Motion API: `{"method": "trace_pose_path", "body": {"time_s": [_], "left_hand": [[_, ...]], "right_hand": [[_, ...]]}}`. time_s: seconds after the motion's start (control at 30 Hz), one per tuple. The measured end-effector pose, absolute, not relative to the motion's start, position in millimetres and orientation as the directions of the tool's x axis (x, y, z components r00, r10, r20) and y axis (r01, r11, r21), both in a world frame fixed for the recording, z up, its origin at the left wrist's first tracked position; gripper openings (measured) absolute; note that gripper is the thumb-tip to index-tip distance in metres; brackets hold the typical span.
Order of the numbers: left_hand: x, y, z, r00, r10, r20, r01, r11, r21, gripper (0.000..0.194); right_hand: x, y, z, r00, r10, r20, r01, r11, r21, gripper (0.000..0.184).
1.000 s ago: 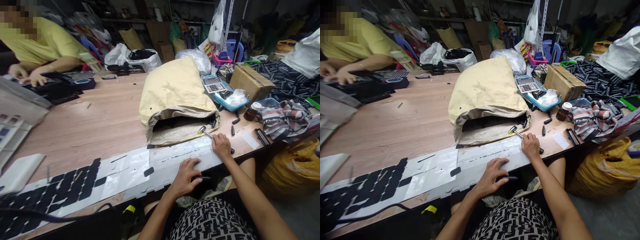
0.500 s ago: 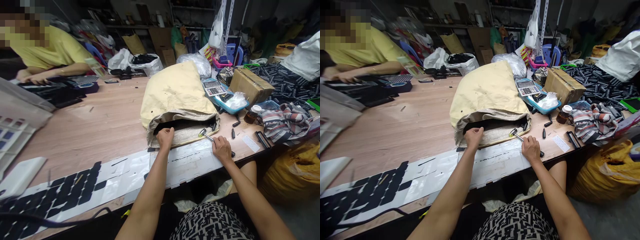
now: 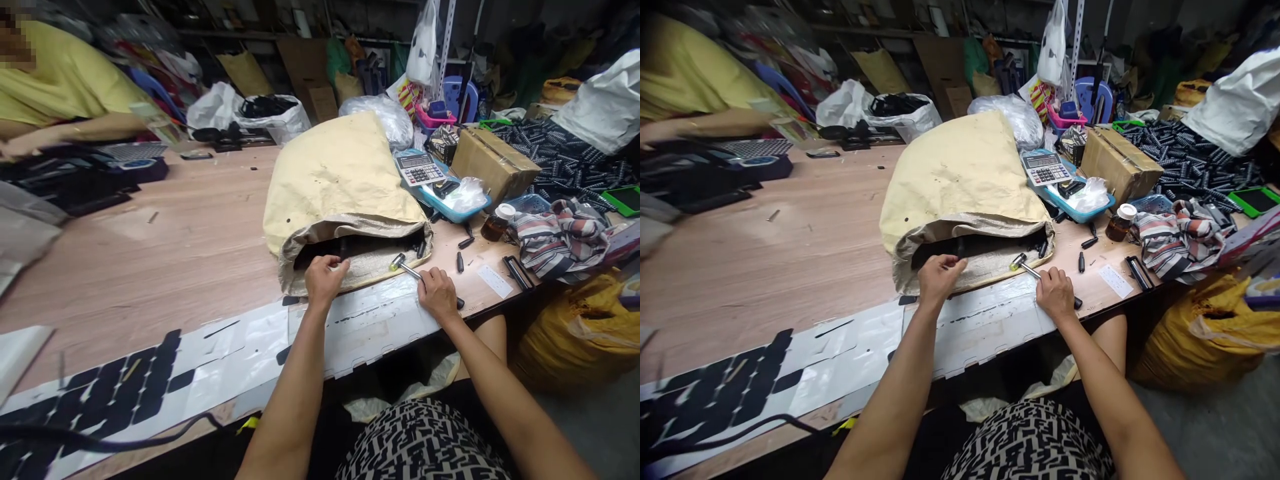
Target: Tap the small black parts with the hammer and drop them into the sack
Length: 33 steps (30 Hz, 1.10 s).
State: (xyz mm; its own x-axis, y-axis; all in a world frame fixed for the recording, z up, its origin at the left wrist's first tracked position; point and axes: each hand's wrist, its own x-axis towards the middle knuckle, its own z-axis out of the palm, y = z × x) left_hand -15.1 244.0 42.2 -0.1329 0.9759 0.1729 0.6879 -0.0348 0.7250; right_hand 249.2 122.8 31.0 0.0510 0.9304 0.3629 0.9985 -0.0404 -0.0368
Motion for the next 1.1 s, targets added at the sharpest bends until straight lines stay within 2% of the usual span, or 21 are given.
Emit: {"method": "trace_pose_path", "body": {"time_s": [0.13, 0.23, 0.4, 0.7, 0.83, 0.93, 1.1], "left_hand": [[-4, 197, 43, 0.215, 0.944, 0.249, 0.607, -0.329, 0.724, 0.018], [9, 177, 36, 0.327, 0.924, 0.196, 0.625, -0.367, 0.689, 0.013], [20, 172, 23, 0.309, 0.942, 0.128, 0.700, -0.317, 0.640, 0.015], [15, 179, 9, 0.303, 0.942, 0.143, 0.624, -0.310, 0.717, 0.022], [15, 181, 6, 0.301, 0.942, 0.149, 0.601, -0.309, 0.737, 0.022], [16, 182, 7, 0.295, 0.942, 0.161, 0.586, -0.311, 0.749, 0.022], [17, 182, 9, 0.284, 0.942, 0.180, 0.589, -0.320, 0.742, 0.016]], "right_hand": [[249, 124, 31, 0.050, 0.930, 0.364, 0.999, -0.040, -0.036, 0.014], [250, 124, 31, 0.055, 0.931, 0.361, 0.998, -0.045, -0.036, 0.015], [250, 123, 32, 0.056, 0.932, 0.359, 0.998, -0.046, -0.038, 0.016], [253, 124, 34, 0.042, 0.939, 0.340, 0.998, -0.027, -0.051, 0.020], [256, 121, 38, 0.042, 0.939, 0.342, 0.986, 0.015, -0.164, 0.027], [255, 111, 42, 0.079, 0.933, 0.352, 0.952, 0.034, -0.304, 0.032], [244, 89, 47, 0.095, 0.932, 0.351, 0.844, 0.111, -0.525, 0.031]]}}
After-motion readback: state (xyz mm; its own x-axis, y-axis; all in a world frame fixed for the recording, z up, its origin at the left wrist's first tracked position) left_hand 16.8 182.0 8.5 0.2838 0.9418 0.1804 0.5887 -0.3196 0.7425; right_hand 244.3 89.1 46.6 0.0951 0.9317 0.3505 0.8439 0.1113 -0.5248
